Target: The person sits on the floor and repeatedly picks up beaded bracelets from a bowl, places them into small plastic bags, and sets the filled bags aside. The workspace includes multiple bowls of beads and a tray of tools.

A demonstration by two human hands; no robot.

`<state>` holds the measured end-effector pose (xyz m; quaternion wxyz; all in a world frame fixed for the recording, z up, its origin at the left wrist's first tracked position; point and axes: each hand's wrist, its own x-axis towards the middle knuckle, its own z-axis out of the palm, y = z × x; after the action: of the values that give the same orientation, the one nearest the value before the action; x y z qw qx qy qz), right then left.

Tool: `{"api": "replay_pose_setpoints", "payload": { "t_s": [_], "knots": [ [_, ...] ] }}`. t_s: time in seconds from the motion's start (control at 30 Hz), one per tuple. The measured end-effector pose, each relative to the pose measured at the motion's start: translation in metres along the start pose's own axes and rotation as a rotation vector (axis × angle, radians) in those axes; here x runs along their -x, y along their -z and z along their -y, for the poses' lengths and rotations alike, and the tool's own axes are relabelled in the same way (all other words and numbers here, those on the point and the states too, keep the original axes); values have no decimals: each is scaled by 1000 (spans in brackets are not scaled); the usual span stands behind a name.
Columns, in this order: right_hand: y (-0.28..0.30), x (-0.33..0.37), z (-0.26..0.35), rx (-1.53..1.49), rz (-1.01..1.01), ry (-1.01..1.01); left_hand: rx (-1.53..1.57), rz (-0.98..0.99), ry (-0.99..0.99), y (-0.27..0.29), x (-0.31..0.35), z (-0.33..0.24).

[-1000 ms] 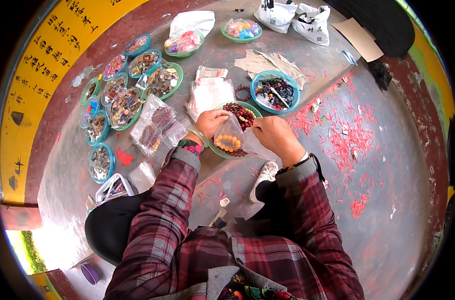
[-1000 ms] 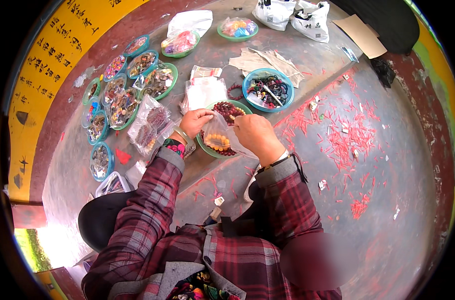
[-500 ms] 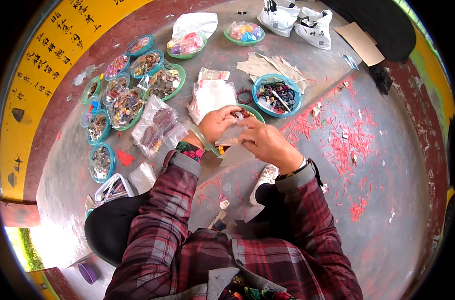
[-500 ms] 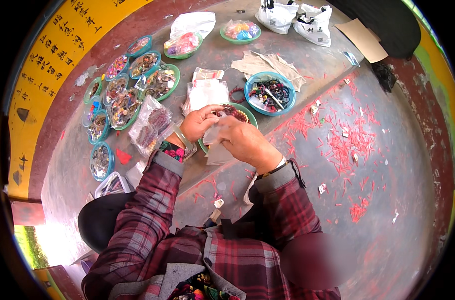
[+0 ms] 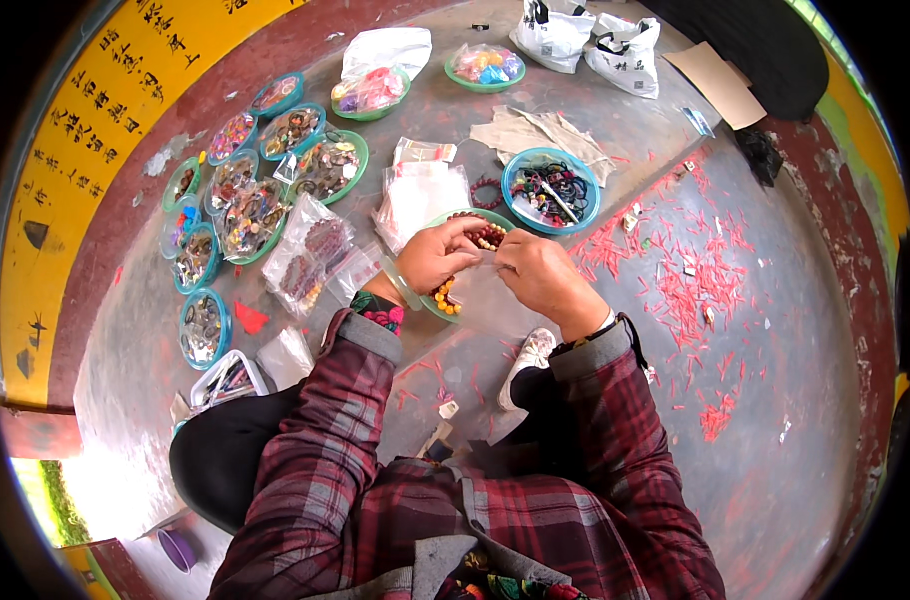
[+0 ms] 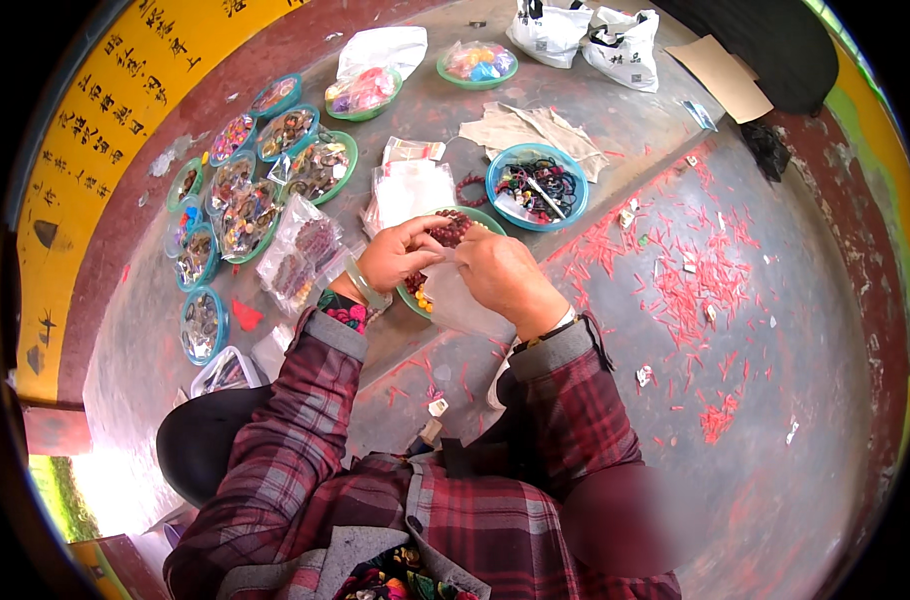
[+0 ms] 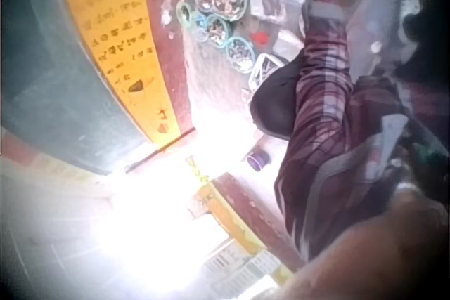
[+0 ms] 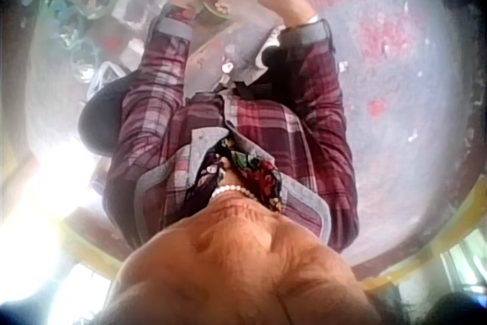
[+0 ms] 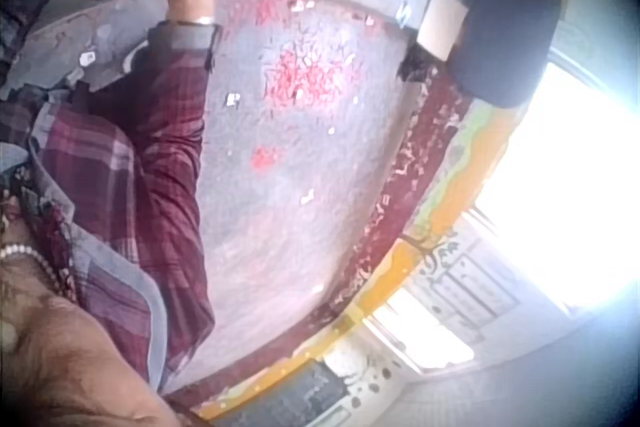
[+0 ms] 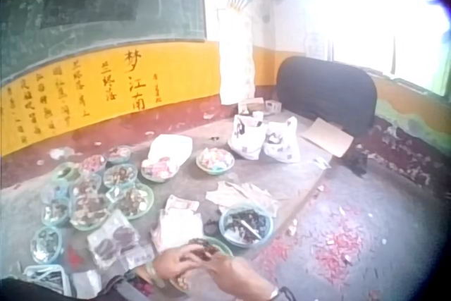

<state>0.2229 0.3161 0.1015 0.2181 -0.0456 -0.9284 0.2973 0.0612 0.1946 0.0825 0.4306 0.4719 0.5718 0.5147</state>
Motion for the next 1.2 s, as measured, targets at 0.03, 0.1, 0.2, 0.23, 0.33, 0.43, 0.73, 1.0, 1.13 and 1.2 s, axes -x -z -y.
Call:
{"api": "replay_pose_setpoints", "payload": {
  "t_s": [0.03,0.1,0.2,0.23,0.33,0.43,0.73,1.0,1.13,1.2],
  "knots": [
    [1,0,0,4,-19,4,51,-33,21,3,1,6],
    [2,-1,2,-7,-72,-66,153,-99,61,10,2,22],
    [4,-4,7,-33,-134,-117,57,-170,70,20,5,37],
    [4,-4,8,-43,-150,-126,49,-181,101,20,6,37],
    [3,-3,5,-41,-130,-143,54,-223,32,17,5,36],
    [2,-1,-1,42,-41,-142,161,-225,-33,12,3,29],
    [4,4,-6,87,-43,-180,-58,-164,103,25,10,4],
    [16,2,2,-21,104,-127,-121,-356,-2,35,11,11],
    [8,-1,10,-164,158,-36,-127,-255,-52,19,5,18],
    [6,-2,9,-146,109,-66,-59,-197,-25,10,3,19]
  ]
}}
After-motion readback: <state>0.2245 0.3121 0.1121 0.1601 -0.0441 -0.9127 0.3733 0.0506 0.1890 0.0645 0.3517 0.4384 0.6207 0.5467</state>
